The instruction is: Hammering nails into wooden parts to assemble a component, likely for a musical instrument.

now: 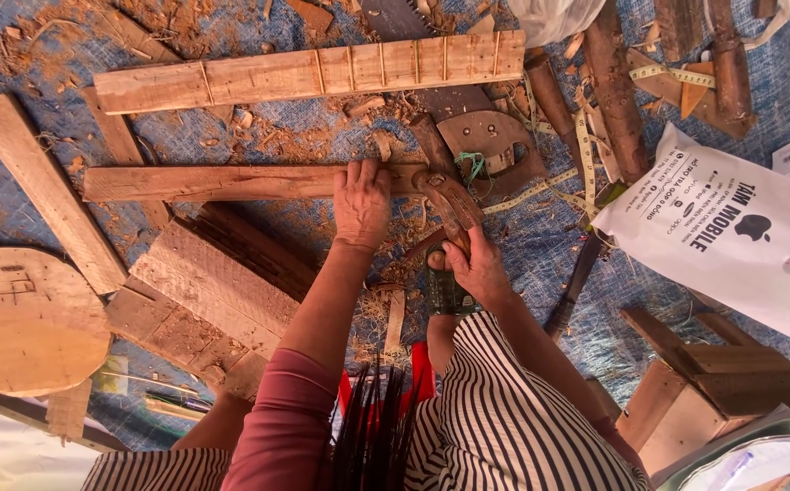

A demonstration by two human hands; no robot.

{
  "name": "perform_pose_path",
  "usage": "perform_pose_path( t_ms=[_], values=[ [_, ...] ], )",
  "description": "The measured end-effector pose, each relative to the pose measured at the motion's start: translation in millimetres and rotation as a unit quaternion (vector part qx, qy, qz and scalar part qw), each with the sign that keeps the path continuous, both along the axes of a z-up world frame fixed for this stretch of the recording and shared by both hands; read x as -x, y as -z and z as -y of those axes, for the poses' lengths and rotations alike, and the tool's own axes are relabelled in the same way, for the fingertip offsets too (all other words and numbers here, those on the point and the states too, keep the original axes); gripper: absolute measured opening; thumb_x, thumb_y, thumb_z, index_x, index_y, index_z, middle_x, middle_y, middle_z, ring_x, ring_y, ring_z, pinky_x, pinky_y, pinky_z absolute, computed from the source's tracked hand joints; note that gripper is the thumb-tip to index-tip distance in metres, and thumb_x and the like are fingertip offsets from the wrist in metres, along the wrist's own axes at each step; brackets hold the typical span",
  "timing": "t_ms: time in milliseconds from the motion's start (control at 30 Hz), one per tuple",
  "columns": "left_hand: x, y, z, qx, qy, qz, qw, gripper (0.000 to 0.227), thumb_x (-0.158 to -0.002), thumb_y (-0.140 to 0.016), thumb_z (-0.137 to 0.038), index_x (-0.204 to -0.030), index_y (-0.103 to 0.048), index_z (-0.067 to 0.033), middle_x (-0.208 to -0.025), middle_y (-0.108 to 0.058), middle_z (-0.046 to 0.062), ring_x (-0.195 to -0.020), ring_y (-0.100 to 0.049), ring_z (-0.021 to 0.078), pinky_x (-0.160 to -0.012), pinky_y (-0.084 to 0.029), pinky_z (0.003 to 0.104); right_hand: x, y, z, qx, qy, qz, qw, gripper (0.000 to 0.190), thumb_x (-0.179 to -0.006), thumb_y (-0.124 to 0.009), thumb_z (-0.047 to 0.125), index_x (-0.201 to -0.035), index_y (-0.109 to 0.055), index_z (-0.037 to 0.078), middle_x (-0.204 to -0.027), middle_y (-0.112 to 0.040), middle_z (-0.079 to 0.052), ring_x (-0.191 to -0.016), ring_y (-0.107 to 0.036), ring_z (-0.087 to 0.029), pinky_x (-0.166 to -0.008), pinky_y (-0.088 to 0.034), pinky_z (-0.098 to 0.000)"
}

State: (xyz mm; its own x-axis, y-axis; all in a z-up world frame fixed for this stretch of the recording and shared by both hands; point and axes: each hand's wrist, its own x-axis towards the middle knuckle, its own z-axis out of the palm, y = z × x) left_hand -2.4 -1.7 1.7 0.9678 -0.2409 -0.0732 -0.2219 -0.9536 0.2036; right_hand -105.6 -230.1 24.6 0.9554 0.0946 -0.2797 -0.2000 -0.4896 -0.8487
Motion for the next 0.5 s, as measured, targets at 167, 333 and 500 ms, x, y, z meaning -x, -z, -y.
perform_pose_path(
  t_ms=[167, 333, 500],
  values=[
    [-2, -10, -7, 0.017, 0.016, -0.001, 1.000, 0.005, -0.088, -0.066, -0.011, -0.088, -0.068, -0.0160, -0.102, -0.056, 0.003, -0.103, -0.051, 0.0203, -0.081, -0.038, 0.035, 9, 6, 0, 0.031, 0.011, 0.001, 0.999, 0.071, -0.097, -0.072, 0.029, -0.159, -0.040, 0.012, -0.117, -0.066, -0.031, -0.099, -0.065, -0.056, -0.066, -0.057, -0.0637],
    [-5, -2, -4, -0.009, 0.019, -0.038, 0.999, 0.007, -0.089, -0.065, -0.010, -0.090, -0.068, -0.0149, -0.103, -0.058, 0.005, -0.105, -0.051, 0.0223, -0.081, -0.038, 0.037, 14, 5, 1, 0.016, 0.025, -0.014, 0.999, 0.070, -0.096, -0.074, 0.025, -0.157, -0.042, 0.011, -0.121, -0.064, -0.034, -0.101, -0.062, -0.059, -0.070, -0.056, -0.0673],
    [-3, -12, 1, 0.043, -0.053, -0.091, 0.994, 0.009, -0.090, -0.058, -0.011, -0.093, -0.066, -0.0135, -0.101, -0.055, 0.007, -0.104, -0.053, 0.0252, -0.086, -0.043, 0.038, 14, 4, 3, 0.017, 0.023, -0.038, 0.999, 0.071, -0.098, -0.071, 0.031, -0.159, -0.039, 0.014, -0.126, -0.063, -0.030, -0.107, -0.063, -0.056, -0.075, -0.056, -0.0657]
  ],
)
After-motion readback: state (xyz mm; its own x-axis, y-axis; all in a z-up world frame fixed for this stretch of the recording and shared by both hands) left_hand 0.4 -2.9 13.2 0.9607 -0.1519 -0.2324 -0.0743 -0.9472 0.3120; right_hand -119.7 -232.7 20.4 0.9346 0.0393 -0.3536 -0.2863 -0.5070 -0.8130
